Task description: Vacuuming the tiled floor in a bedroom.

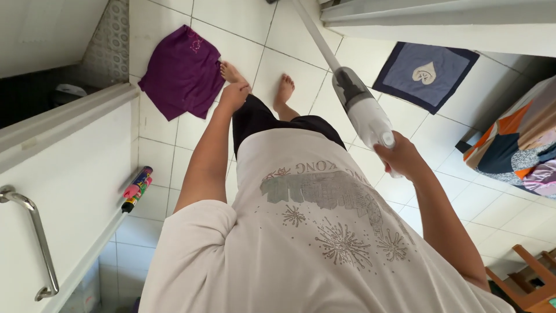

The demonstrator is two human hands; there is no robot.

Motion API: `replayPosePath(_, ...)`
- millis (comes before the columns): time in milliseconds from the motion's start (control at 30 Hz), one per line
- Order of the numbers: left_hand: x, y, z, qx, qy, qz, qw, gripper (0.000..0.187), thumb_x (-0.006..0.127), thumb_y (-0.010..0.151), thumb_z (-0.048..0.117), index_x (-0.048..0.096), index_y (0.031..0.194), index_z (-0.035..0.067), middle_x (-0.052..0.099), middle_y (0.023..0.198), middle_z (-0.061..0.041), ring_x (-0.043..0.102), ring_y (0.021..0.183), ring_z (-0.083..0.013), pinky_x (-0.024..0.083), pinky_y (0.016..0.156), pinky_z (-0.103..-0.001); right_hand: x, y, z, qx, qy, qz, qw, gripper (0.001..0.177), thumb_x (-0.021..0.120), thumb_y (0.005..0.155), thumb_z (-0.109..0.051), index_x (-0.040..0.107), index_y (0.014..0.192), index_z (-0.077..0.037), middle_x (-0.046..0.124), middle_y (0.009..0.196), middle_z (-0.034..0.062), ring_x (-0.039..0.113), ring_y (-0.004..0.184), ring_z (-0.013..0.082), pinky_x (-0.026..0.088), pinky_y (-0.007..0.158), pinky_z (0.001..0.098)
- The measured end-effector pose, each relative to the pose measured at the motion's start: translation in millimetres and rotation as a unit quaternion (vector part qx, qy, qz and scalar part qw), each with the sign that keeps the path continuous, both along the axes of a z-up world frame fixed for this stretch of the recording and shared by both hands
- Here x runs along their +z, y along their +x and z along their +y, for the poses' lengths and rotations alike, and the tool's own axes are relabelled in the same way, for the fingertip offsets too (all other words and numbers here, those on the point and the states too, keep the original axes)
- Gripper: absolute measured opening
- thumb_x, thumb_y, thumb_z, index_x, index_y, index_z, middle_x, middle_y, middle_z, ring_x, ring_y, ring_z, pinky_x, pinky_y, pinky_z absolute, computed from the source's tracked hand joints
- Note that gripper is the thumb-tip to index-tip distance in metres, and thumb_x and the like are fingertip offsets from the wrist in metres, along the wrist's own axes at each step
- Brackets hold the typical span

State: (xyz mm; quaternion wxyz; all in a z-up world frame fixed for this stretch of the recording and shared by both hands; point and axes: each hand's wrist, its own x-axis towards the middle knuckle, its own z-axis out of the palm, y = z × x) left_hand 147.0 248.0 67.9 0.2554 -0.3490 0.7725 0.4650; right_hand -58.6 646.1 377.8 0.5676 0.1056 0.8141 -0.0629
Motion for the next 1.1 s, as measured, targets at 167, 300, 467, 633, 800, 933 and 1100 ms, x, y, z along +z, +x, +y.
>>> replayPosePath(167,-53.7,24.5,16.1,-0.001,-0.011,0.007,1.0,0.035,0.056,0.094,0.028,0.074,0.121,0.014,0.074,0.117,-0.016,0.07,0.109,-0.0344,0.053,0.098,-0.041,23.7,10.0,66.6,0.006,0.051,-0.03,0.998,0.05,0.066,0.096,-0.031,0.057,0.141,-0.012,0.067,0.073,0.0145,0.059,0.055,0.022,0.055,0.06,0.0416)
replayPosePath(300,-75.5,26.2,42.2,-0.156,-0.344,0.174,0.91,0.024,0.071,0.079,0.037,0.085,0.098,0.031,0.068,0.117,-0.033,0.064,0.116,-0.0468,0.049,0.105,-0.045,28.5,1.7,140.6,0.029,0.081,-0.057,0.995,0.059,0.073,0.088,-0.019,0.057,0.145,-0.014,0.072,0.074,0.0155,0.06,0.055,0.0233,0.057,0.058,0.043)
replayPosePath(467,-13.3,-2.6,51.4,0.012,0.021,0.046,0.999,0.038,0.057,0.093,0.026,0.073,0.124,0.012,0.069,0.127,-0.015,0.064,0.119,-0.0339,0.049,0.104,-0.038,26.2,-44.2,140.9,0.183,0.084,-0.056,0.978,0.058,0.076,0.087,-0.017,0.058,0.142,-0.01,0.074,0.073,0.0178,0.066,0.055,0.024,0.058,0.059,0.0407)
replayPosePath(633,-1.0,25.5,44.9,0.084,0.029,0.073,0.993,0.038,0.056,0.093,0.024,0.072,0.125,0.011,0.07,0.127,-0.014,0.066,0.117,-0.0327,0.051,0.102,-0.037,-8.4,-81.8,73.7,0.256,0.07,-0.043,0.963,0.064,0.075,0.086,-0.018,0.055,0.146,-0.01,0.073,0.074,0.0183,0.068,0.055,0.0254,0.06,0.061,0.0422)
replayPosePath(800,18.0,95.9,36.1,0.191,-0.003,0.067,0.979,0.037,0.058,0.094,0.024,0.072,0.124,0.009,0.071,0.123,-0.016,0.067,0.114,-0.0331,0.052,0.097,-0.038,-86.3,-90.0,-21.7,0.286,-0.078,-0.015,0.955,0.069,0.074,0.086,-0.019,0.046,0.148,-0.005,0.071,0.076,0.0151,0.065,0.056,0.0222,0.057,0.057,0.0393)
replayPosePath(933,44.6,161.7,28.5,0.234,0.005,-0.03,0.972,0.039,0.053,0.095,0.022,0.076,0.126,0.016,0.072,0.118,-0.018,0.068,0.111,-0.0347,0.052,0.097,-0.039,-94.2,-71.4,-150.3,0.266,-0.137,-0.027,0.954,0.048,0.072,0.086,-0.013,0.061,0.131,-0.002,0.067,0.075,0.0131,0.061,0.056,0.0194,0.053,0.055,0.0375)
replayPosePath(1100,19.2,231.7,30.3,0.302,-0.019,-0.062,0.951,0.037,0.058,0.094,0.024,0.071,0.126,0.011,0.071,0.124,-0.014,0.067,0.114,-0.0307,0.051,0.097,-0.039,-82.7,-54.7,-230.6,0.272,-0.169,-0.019,0.947,0.036,0.069,0.087,-0.008,0.062,0.121,-0.001,0.062,0.073,0.0117,0.058,0.056,0.0187,0.05,0.055,0.0381)
